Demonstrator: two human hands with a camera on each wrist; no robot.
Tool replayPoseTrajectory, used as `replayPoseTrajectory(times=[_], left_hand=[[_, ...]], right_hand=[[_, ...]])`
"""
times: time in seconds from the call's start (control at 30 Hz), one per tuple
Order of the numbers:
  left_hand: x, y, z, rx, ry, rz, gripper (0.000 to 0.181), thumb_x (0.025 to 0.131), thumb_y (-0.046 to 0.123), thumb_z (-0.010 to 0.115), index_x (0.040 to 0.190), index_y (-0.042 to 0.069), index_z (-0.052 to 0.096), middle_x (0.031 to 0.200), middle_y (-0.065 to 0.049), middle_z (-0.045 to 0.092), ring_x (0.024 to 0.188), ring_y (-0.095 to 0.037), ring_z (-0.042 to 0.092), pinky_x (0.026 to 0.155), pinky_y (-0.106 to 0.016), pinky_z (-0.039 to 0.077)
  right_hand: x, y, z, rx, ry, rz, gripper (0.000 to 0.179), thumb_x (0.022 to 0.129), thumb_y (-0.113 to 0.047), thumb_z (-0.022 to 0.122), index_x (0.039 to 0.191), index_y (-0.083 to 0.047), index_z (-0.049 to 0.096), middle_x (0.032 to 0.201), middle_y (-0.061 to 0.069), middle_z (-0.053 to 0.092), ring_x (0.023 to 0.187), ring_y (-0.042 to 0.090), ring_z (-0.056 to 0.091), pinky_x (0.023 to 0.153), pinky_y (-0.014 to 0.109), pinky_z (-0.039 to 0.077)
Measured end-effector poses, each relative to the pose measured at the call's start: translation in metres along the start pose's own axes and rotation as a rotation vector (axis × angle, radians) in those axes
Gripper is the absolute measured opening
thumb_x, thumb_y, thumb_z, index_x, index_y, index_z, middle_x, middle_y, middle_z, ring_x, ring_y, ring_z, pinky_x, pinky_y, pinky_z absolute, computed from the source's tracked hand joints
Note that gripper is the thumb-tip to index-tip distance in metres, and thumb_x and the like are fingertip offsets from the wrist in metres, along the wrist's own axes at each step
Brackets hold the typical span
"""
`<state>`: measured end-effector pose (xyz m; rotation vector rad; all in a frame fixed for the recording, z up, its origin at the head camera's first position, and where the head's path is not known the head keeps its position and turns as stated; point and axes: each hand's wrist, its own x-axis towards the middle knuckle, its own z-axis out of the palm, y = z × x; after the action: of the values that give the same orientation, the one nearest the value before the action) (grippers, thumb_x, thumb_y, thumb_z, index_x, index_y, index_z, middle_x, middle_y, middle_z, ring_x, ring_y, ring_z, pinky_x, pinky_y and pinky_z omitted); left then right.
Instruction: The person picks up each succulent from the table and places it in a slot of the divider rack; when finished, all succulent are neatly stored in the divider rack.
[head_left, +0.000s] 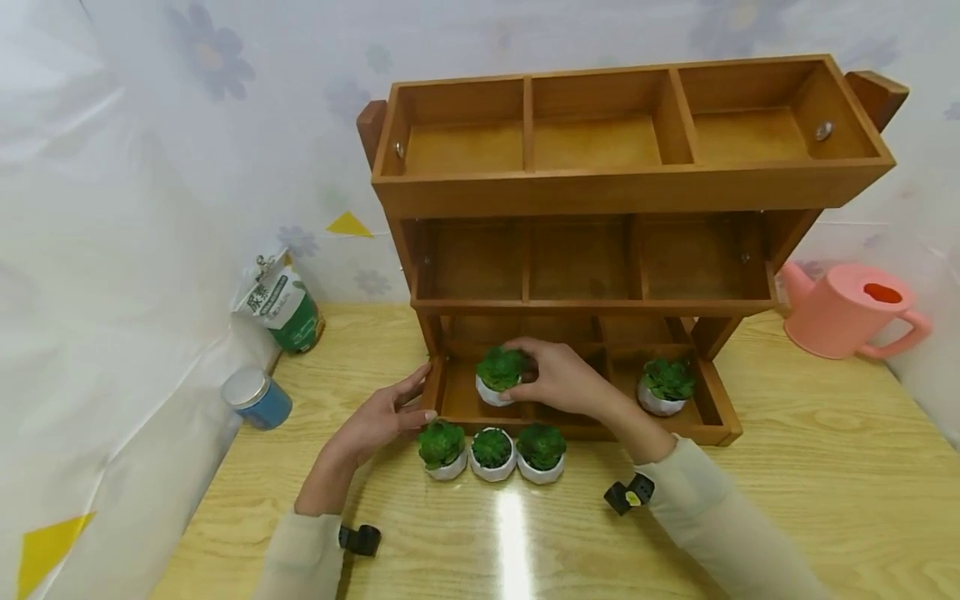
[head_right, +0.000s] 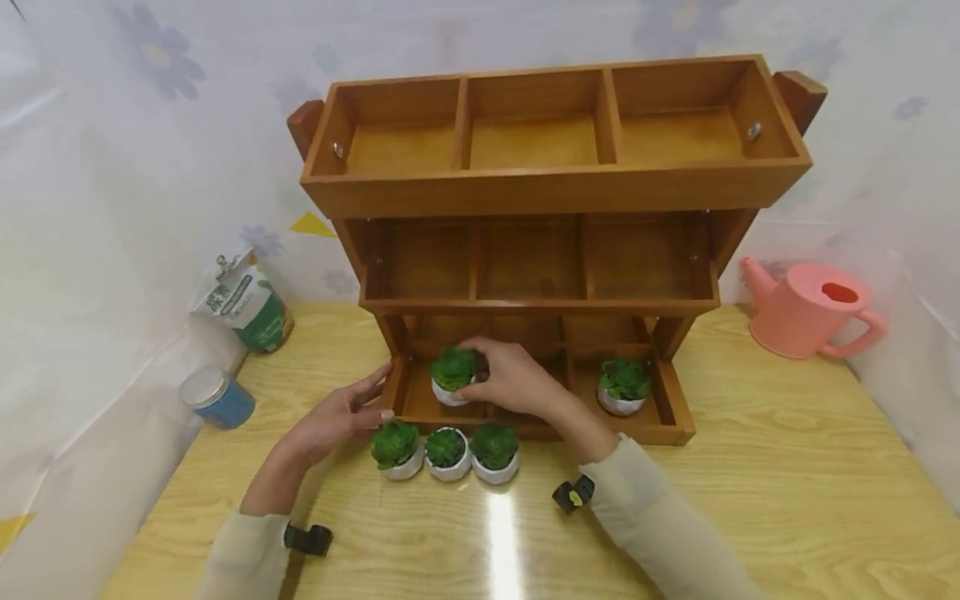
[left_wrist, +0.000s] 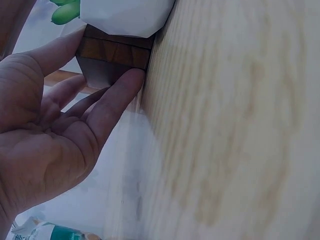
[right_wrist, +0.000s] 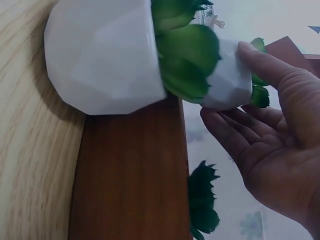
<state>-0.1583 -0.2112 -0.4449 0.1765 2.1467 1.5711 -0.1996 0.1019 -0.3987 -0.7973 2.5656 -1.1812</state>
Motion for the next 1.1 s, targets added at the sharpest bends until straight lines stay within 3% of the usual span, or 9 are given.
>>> replayPoseTrajectory(times=[0.2, 0.6, 0.83, 1.1], left_hand=[[0.000, -0.001, 0.000, -0.017, 0.006, -0.011, 0.077, 0.099, 0.027, 0.068, 0.161, 0.038, 0.023, 0.169, -0.015, 0.019, 0.149, -0.037, 0.037, 0.101, -0.045, 0.057], [-0.001, -0.002, -0.002, -0.020, -0.025, -0.013, 0.078, 0.101, 0.027, 0.065, 0.163, 0.035, 0.019, 0.169, -0.020, 0.015, 0.146, -0.043, 0.039, 0.103, -0.049, 0.055], [-0.002, -0.002, -0.003, -0.025, -0.036, -0.013, 0.077, 0.102, 0.027, 0.064, 0.163, 0.035, 0.018, 0.169, -0.022, 0.014, 0.141, -0.044, 0.046, 0.103, -0.051, 0.054], [-0.002, -0.001, -0.002, -0.044, -0.031, -0.023, 0.077, 0.101, 0.028, 0.065, 0.162, 0.039, 0.020, 0.169, -0.018, 0.016, 0.140, -0.043, 0.047, 0.103, -0.050, 0.054]], right_hand=[[0.008, 0.000, 0.006, -0.012, -0.042, 0.010, 0.066, 0.083, -0.036, 0.085, 0.139, -0.013, 0.057, 0.112, 0.000, 0.073, 0.093, 0.010, 0.069, 0.080, 0.031, 0.058], [0.023, -0.001, 0.022, -0.168, -0.102, -0.019, 0.071, 0.085, -0.040, 0.082, 0.142, -0.009, 0.054, 0.109, 0.000, 0.071, 0.088, 0.009, 0.065, 0.081, 0.032, 0.056], [0.032, -0.002, 0.034, -0.206, -0.135, -0.042, 0.067, 0.088, -0.037, 0.081, 0.142, -0.009, 0.054, 0.124, 0.004, 0.070, 0.106, 0.015, 0.067, 0.093, 0.036, 0.057], [0.039, -0.002, 0.042, -0.253, -0.149, -0.040, 0.062, 0.090, -0.033, 0.079, 0.141, -0.009, 0.054, 0.129, 0.007, 0.068, 0.115, 0.021, 0.067, 0.099, 0.040, 0.055]])
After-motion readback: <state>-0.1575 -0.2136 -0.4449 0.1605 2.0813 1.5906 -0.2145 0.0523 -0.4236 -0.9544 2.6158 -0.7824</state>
